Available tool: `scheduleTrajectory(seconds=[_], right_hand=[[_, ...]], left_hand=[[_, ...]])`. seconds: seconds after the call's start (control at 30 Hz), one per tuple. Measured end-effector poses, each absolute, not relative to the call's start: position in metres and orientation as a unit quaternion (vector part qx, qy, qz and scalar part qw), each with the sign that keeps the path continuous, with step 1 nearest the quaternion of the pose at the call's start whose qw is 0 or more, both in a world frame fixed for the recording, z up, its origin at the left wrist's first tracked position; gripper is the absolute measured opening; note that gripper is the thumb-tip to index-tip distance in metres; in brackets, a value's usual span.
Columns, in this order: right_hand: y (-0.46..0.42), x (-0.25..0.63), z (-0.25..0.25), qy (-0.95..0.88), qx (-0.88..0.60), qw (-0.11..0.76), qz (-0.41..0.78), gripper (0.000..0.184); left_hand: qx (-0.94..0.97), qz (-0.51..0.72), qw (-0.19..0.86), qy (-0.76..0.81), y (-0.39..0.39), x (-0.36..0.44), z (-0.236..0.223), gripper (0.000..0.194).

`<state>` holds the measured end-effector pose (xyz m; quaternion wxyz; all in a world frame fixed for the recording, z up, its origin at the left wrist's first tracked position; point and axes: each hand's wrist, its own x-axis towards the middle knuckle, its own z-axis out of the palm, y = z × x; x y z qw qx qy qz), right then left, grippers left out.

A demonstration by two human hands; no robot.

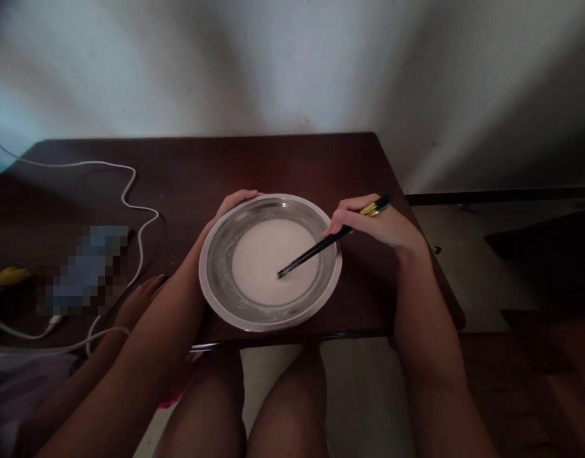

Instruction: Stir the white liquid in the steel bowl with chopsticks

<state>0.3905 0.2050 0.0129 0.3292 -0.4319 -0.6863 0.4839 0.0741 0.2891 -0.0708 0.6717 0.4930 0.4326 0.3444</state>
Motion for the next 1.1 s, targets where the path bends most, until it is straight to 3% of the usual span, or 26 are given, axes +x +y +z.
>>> scheduleTrajectory(seconds=[0.23,0.43,0.6,0.77,0.97,1.1], right_hand=[[0.2064,0.3938,0.0124,-0.67,-0.481,0.363,0.434,0.033],[0.2069,0.3878,0.0126,-0.702,-0.441,0.314,0.463,0.031],[0.2072,0.3922,0.0125,-0.679,-0.476,0.358,0.429,0.031],[0.207,0.3911,0.0129,-0.707,-0.438,0.312,0.46,0.032],[0.2069,0.3944,0.013,-0.683,-0.474,0.356,0.427,0.031],[0.2067,0.3921,0.0124,-0.698,-0.441,0.317,0.466,0.034]], left_hand=[[0.491,0.344,0.661,0.451,0.2863,0.0754,-0.0681,0.037],[0.5,0.352,0.664,0.431,0.2864,0.0753,-0.0712,0.038],[0.506,0.341,0.672,0.419,0.2868,0.074,-0.0706,0.037],[0.52,0.353,0.649,0.429,0.287,0.0749,-0.0728,0.042],[0.505,0.354,0.653,0.438,0.2856,0.077,-0.0719,0.041],[0.51,0.349,0.656,0.433,0.2849,0.0768,-0.0702,0.042]])
